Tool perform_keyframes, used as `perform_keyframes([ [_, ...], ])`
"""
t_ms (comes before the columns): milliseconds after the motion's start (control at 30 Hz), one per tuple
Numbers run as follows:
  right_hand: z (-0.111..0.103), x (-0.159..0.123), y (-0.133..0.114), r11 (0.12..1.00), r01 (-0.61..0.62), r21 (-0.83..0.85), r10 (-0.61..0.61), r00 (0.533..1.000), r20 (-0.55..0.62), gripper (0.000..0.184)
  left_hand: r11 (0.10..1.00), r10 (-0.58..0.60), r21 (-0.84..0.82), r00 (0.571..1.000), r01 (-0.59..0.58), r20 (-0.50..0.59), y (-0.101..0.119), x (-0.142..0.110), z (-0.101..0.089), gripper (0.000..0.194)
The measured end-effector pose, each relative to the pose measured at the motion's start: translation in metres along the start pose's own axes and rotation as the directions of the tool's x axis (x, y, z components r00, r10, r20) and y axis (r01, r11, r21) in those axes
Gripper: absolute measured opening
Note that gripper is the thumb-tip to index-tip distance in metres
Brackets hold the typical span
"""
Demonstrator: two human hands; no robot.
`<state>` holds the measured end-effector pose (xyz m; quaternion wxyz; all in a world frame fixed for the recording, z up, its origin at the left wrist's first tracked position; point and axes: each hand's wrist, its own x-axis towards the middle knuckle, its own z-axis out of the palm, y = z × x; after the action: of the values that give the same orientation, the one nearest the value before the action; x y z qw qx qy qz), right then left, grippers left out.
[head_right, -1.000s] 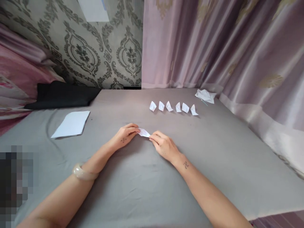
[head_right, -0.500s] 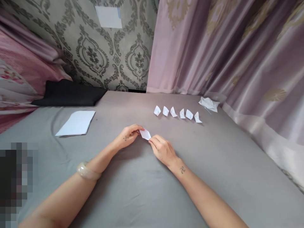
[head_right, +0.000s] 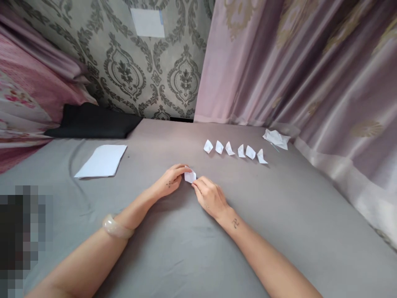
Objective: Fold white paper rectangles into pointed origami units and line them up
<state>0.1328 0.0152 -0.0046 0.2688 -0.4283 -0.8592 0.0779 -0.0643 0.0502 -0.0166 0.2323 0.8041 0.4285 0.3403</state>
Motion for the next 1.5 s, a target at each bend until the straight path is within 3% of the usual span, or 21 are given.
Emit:
perform_keyframes([
  [100, 0.001, 0.009, 0.000, 0.997, -0.071, -0.033, 0.071, 0.997, -0.015, 0.021, 0.991, -0.128, -0.053, 0.987, 0.124, -0.100, 0.000, 0.002, -0.002, 0.053],
  [267, 0.008, 0.042, 0.005, 0.942, -0.275, -0.191, 0.281, 0.960, 0.007, 0.024, 0.957, -0.281, -0.138, 0.928, 0.254, -0.245, -0.010, 0.004, -0.002, 0.044],
  [467, 0.027, 0.091, 0.021, 0.883, -0.396, -0.251, 0.400, 0.916, -0.038, 0.031, 0.946, -0.320, -0.120, 0.918, 0.300, -0.233, -0.015, 0.005, 0.001, 0.034],
  [600, 0.037, 0.109, 0.029, 0.850, -0.443, -0.286, 0.453, 0.891, -0.036, 0.032, 0.943, -0.332, -0.105, 0.915, 0.316, -0.228, -0.014, 0.005, 0.001, 0.030],
  [1500, 0.054, 0.119, 0.037, 0.810, -0.493, -0.318, 0.494, 0.865, -0.086, 0.034, 0.940, -0.339, -0.046, 0.917, 0.337, -0.208, -0.008, 0.008, -0.001, 0.027],
])
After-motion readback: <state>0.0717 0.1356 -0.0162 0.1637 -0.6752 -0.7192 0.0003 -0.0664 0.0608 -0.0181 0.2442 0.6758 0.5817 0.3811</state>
